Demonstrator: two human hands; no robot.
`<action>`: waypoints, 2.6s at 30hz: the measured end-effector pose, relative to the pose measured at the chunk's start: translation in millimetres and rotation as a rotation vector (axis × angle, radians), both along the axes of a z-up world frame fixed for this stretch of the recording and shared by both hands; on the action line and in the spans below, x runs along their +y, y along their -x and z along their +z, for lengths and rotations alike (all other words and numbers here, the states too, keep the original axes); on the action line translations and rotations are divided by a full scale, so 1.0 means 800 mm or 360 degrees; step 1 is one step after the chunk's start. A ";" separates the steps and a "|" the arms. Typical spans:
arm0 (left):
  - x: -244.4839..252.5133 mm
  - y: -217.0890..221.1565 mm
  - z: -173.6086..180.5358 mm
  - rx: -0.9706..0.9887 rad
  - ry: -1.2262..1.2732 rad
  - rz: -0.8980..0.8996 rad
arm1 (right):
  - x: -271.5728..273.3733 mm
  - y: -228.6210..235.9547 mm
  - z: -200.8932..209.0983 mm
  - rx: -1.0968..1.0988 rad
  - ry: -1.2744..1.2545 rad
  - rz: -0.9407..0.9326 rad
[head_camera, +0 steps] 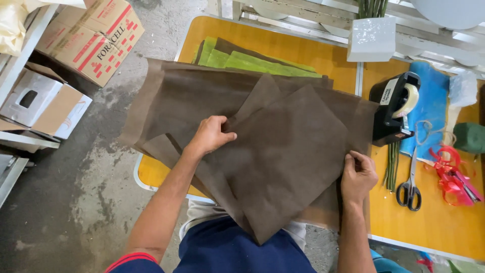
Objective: The person folds a large sheet of brown paper on a yellow table. They repeatedly fold the paper in half, smooth the creases with their hands, and adjust the alignment of the edges throughout the process.
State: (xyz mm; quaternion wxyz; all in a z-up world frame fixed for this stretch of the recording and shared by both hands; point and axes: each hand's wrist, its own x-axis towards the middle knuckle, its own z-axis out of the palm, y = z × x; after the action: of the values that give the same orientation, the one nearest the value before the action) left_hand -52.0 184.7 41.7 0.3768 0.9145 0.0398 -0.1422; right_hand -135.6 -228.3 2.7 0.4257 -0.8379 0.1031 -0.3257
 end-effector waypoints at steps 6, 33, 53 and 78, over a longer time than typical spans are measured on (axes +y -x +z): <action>0.017 -0.040 0.053 -0.0250 0.0000 0.0102 | 0.011 -0.024 0.017 -0.0069 0.0066 0.0097; 0.074 0.007 0.085 0.0162 -0.0488 0.0292 | 0.114 -0.024 0.015 0.0954 0.1248 0.0678; -0.044 -0.006 0.136 -0.0489 0.0453 -0.0499 | 0.137 -0.016 -0.012 0.0341 0.1091 0.1142; -0.130 0.016 0.029 -0.1080 -0.0236 -0.0880 | 0.119 -0.045 -0.023 0.0764 -0.0261 0.0482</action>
State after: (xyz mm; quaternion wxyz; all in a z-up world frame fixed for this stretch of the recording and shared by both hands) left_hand -65.1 80.8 64.6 0.2497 0.9102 -0.3221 0.0739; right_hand -99.2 -132.9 -15.6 0.4992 -0.8596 0.1006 -0.0413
